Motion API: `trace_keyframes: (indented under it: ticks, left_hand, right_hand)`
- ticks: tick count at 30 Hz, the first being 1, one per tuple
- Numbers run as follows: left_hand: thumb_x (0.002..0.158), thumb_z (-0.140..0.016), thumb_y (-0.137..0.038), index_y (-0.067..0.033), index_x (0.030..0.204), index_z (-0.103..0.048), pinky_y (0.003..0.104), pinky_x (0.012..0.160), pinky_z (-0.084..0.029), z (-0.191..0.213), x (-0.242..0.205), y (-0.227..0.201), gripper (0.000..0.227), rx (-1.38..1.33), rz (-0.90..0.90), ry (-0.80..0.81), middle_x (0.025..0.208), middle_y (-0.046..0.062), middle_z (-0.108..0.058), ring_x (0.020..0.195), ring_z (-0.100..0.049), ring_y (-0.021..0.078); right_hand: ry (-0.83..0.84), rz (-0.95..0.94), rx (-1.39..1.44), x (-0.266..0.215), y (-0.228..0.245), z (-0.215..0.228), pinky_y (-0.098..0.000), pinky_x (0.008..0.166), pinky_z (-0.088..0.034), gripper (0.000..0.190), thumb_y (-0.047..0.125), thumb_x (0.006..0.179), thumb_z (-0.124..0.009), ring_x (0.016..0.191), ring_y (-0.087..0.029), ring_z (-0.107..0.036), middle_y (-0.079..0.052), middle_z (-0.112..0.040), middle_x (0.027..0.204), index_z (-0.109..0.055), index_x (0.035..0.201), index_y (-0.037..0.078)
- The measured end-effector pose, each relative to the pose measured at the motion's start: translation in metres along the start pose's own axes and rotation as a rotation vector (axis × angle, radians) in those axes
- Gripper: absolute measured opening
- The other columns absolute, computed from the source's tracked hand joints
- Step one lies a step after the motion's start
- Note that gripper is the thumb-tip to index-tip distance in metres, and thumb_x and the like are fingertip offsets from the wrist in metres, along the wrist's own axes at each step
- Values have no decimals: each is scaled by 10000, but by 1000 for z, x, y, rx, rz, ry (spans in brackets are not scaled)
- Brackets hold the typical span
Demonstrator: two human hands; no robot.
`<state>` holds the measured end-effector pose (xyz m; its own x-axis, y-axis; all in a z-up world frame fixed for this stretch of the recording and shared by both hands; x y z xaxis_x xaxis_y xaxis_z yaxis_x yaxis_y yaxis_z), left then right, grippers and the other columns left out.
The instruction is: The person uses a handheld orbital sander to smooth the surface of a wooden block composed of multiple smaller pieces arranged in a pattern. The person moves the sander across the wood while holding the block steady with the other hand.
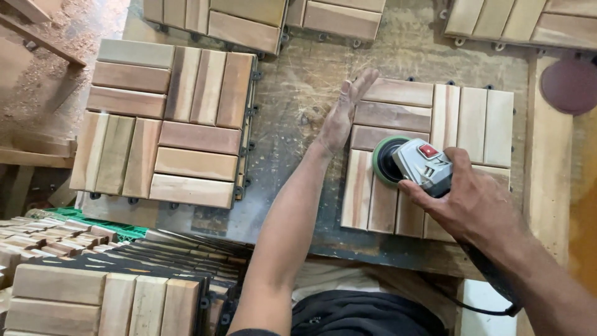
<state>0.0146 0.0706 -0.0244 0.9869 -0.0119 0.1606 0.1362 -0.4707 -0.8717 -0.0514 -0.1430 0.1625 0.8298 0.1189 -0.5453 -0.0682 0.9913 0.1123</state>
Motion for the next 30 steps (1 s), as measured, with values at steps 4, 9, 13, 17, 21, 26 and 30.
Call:
trace_keyframes:
  ticks: [4,9,13,17,21,26,30]
  left_hand:
    - [1059,-170,-659,-42,1611,-292,398,1363,-99,7,3,11,836,-45,-39,-9,1655,140,-358,1609,-216,230]
    - [1038,-225,-679,-38,1600,-316,410,1358,-113,-2,-2,-9,857,5,0,-41,1614,133,-427,1588,-276,235]
    - [1030,-204,-710,-64,1620,-280,449,1373,-27,-2,-3,-18,877,41,11,-11,1641,87,-393,1628,-184,233]
    - [979,-198,-769,-66,1633,-227,470,1365,-19,-3,-11,-12,960,-28,52,8,1667,101,-343,1629,-177,246]
    - [954,-160,-800,-51,1652,-157,466,1351,55,11,-6,-7,1024,-223,59,30,1669,118,-319,1637,-117,235]
    - [875,-75,-809,-50,1620,-172,446,1304,-81,1,-54,-40,1068,-330,150,-206,1696,186,-186,1597,-147,317]
    - [903,-149,-762,13,1592,-196,461,1271,-198,-26,-110,-57,1038,-238,143,-379,1661,241,-244,1549,-258,364]
  right_hand:
    - [16,47,-66,-13,1,-10,-624,972,-543,1006,772,794,-530,1201,-440,-617,-257,-648,1277,-319,1580,181]
    - [99,42,-150,-42,7,-36,-583,863,-605,931,810,739,-600,1058,-425,-750,-119,-726,1233,-337,1468,294]
    - [85,80,-218,-53,8,-55,-565,766,-592,924,835,711,-645,943,-447,-761,-129,-775,1056,-344,1424,330]
    - [95,62,-240,-61,8,-57,-571,782,-616,932,837,705,-641,989,-397,-764,-40,-720,1212,-361,1426,317]
    - [87,-6,-283,-45,11,-49,-528,884,-600,970,848,716,-594,1075,-376,-766,-70,-768,1187,-310,1482,324]
    - [56,52,-146,-23,17,-30,-569,816,-592,902,770,779,-601,996,-456,-749,-217,-749,1107,-354,1445,215]
    - [-42,43,-114,7,17,-11,-586,900,-550,925,782,813,-543,1029,-471,-733,-251,-756,1099,-368,1472,156]
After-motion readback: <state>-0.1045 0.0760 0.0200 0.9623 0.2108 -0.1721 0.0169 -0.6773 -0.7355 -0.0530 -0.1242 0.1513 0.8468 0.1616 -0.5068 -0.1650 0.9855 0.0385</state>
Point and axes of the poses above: each hand's wrist, its own x-axis towards the middle knuckle, its own z-axis out of the back of the hand, y = z × x, the point moved 1 cm from there along x, towards the middle knuckle
